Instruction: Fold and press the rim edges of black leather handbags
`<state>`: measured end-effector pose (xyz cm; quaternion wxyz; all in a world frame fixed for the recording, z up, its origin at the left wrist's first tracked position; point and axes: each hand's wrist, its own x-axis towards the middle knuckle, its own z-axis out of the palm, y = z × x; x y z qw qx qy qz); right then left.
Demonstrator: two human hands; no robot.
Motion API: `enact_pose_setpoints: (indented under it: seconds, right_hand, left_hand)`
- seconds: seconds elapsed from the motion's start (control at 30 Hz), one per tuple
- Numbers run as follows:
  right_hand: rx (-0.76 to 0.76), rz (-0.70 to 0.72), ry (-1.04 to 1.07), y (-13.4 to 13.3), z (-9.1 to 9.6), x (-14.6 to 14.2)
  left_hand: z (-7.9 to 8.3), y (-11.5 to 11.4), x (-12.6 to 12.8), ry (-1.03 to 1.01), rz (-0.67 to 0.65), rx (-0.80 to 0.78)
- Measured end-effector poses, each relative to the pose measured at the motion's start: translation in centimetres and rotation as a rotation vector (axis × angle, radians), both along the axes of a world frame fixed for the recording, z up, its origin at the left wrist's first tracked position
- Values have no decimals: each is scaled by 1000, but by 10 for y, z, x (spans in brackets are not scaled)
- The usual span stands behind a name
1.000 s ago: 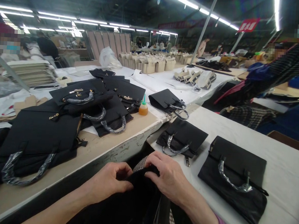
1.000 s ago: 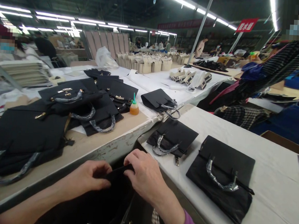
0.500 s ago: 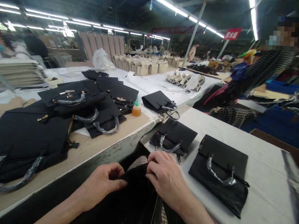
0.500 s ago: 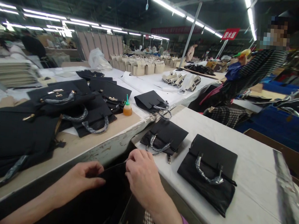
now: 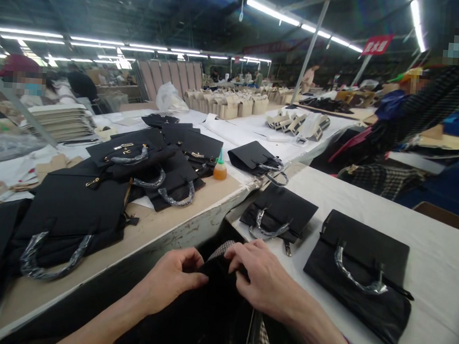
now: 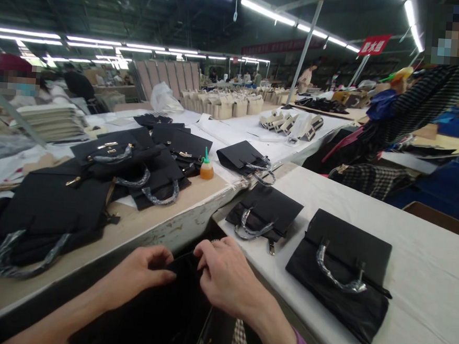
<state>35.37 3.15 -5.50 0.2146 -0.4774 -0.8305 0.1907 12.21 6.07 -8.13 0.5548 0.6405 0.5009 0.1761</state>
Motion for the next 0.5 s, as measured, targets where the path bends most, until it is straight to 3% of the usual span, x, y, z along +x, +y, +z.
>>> enact_pose_setpoints:
  seconds: [0.17, 0.27, 0.4, 0.5]
  right_hand:
    - [-65, -164, 13, 0, -1, -15]
    - [4, -189, -27, 1, -7, -20]
    - [114, -34, -29, 1, -11, -16]
    - [112, 130, 4, 1, -6, -11]
  left_hand:
    - [4, -3, -1, 29, -41, -4]
    - [6, -4, -4, -5, -77, -28]
    - [6, -6, -9, -3, -77, -42]
    - [5, -5, -10, 21, -65, -14]
